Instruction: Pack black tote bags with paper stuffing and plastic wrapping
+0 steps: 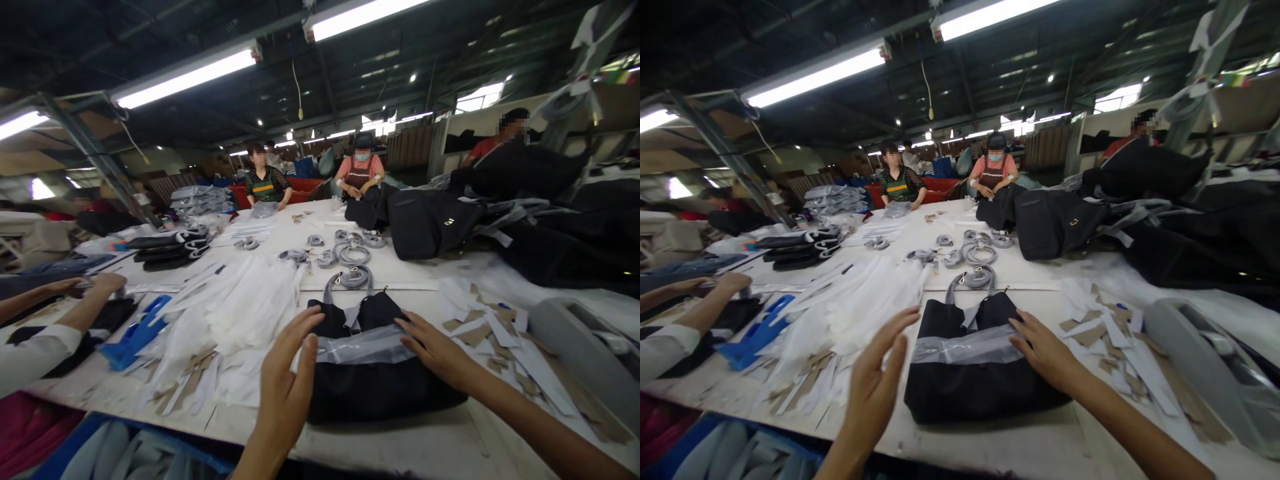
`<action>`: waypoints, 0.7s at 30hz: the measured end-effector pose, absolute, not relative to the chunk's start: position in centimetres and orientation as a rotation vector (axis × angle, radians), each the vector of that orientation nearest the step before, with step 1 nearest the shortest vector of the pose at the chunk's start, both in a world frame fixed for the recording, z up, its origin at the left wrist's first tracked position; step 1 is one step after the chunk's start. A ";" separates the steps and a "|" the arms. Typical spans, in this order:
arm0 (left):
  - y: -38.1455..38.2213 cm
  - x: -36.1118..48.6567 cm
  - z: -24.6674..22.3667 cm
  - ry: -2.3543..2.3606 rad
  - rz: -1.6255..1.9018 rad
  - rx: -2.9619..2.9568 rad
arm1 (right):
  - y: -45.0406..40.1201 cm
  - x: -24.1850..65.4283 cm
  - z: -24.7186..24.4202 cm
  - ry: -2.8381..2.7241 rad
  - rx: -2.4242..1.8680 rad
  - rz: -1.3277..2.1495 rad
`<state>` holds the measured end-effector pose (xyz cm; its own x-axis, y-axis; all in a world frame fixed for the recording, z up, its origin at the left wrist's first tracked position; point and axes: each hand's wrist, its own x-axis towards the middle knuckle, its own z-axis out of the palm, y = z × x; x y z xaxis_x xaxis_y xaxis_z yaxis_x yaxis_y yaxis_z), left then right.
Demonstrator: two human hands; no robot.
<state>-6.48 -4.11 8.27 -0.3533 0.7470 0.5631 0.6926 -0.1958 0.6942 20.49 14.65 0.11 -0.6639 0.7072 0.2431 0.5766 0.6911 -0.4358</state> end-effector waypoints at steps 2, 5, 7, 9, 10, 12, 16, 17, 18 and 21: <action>-2.9 -7.3 5.0 2.043 1.423 1.823 | 15.2 20.0 -1.9 -2.478 -0.986 0.393; -1.6 -8.7 -0.5 2.205 1.079 1.897 | 15.6 20.2 -3.9 -2.450 -0.968 0.368; -1.3 -9.3 -2.9 2.251 0.981 1.885 | 15.6 20.5 -4.2 -2.437 -0.990 0.402; -1.4 -9.6 -3.8 2.265 0.951 1.839 | 15.5 20.6 -3.9 -2.422 -1.031 0.464; -1.4 -9.6 -3.8 2.259 0.950 1.813 | 15.4 20.6 -3.7 -2.413 -1.055 0.502; -1.5 -9.7 -3.6 2.222 0.976 1.769 | 15.2 20.7 -3.3 -2.393 -1.095 0.580; -1.5 -9.8 -3.7 2.130 1.175 1.628 | 14.6 20.8 -3.2 -2.257 -1.179 0.672; -1.5 -9.8 -3.9 2.127 1.246 1.538 | 14.5 20.8 -3.3 -2.202 -1.216 0.695; -1.5 -9.9 -4.2 2.131 1.306 1.419 | 14.4 20.9 -3.3 -2.150 -1.265 0.731; -1.8 -10.2 -4.8 2.122 1.349 1.049 | 14.8 21.3 -3.1 -2.039 -1.443 0.917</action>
